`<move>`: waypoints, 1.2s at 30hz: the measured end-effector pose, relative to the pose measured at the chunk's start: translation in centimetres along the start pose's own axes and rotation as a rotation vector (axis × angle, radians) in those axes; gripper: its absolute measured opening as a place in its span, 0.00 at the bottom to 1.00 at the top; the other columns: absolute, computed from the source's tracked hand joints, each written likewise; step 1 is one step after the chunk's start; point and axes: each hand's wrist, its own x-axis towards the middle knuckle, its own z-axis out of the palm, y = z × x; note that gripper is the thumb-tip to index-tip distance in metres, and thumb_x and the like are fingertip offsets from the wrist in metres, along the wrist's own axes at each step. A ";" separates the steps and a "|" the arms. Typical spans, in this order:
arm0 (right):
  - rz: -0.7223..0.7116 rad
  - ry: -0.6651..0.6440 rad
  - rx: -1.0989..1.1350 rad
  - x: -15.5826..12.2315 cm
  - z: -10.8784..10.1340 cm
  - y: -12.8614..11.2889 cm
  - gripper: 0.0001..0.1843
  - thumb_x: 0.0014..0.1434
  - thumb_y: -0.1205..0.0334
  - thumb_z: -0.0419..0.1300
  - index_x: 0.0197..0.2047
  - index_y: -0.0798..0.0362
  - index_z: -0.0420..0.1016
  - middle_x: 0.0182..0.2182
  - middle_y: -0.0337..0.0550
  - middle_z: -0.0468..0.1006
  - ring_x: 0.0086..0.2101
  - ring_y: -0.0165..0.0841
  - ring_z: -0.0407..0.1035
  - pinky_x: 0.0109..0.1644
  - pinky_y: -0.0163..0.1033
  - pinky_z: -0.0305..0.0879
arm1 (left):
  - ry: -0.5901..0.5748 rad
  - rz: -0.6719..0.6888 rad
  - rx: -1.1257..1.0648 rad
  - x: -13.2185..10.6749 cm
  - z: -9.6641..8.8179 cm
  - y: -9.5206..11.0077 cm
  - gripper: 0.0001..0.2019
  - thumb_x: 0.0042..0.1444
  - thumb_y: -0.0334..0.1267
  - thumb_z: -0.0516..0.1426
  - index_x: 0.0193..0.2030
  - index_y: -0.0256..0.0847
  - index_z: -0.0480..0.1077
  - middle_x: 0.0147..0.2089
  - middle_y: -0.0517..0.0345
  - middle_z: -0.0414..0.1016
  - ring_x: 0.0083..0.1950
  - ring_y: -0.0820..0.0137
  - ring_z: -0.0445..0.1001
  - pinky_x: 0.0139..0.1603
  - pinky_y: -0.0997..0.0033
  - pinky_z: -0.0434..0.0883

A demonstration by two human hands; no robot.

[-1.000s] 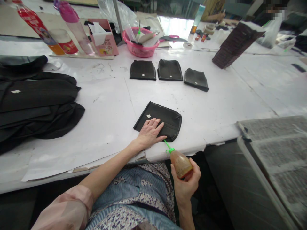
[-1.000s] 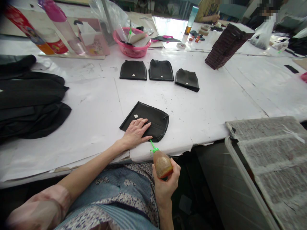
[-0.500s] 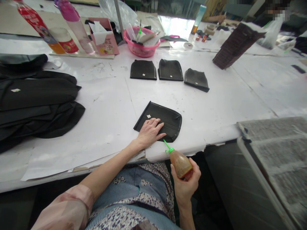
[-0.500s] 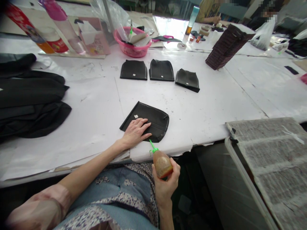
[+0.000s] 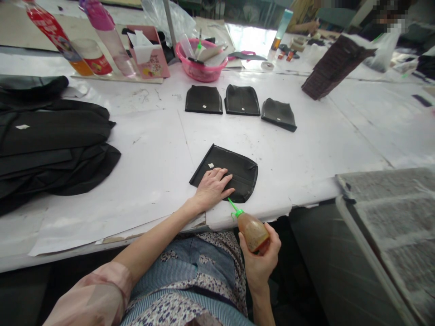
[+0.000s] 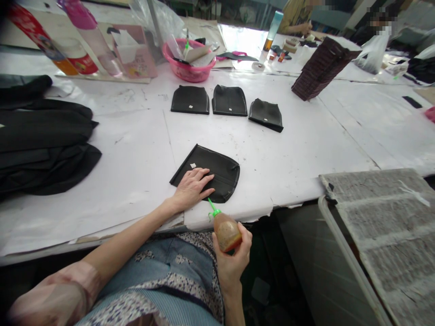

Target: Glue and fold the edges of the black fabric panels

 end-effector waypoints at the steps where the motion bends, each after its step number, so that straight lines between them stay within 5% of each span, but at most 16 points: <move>1: 0.006 -0.003 0.001 0.0 0.0 0.0 0.36 0.51 0.59 0.73 0.60 0.53 0.64 0.50 0.53 0.71 0.48 0.43 0.72 0.47 0.49 0.76 | 0.000 -0.001 -0.003 0.0 0.0 0.0 0.21 0.64 0.49 0.55 0.59 0.41 0.70 0.61 0.45 0.69 0.62 0.53 0.64 0.58 0.53 0.63; 26: 0.063 -0.055 0.017 0.0 0.5 -0.2 0.36 0.51 0.56 0.72 0.59 0.53 0.64 0.51 0.54 0.70 0.48 0.45 0.72 0.49 0.52 0.75 | -0.020 -0.032 -0.113 0.0 0.0 -0.6 0.19 0.63 0.47 0.58 0.57 0.42 0.71 0.61 0.48 0.69 0.63 0.56 0.64 0.60 0.54 0.64; 36: 0.039 -0.075 0.013 0.1 1.2 -1.0 0.36 0.51 0.55 0.72 0.59 0.53 0.64 0.49 0.53 0.71 0.47 0.43 0.72 0.47 0.49 0.76 | 0.087 -0.075 -0.360 0.1 -0.2 -1.3 0.11 0.66 0.43 0.55 0.46 0.41 0.75 0.52 0.51 0.76 0.56 0.63 0.71 0.57 0.59 0.69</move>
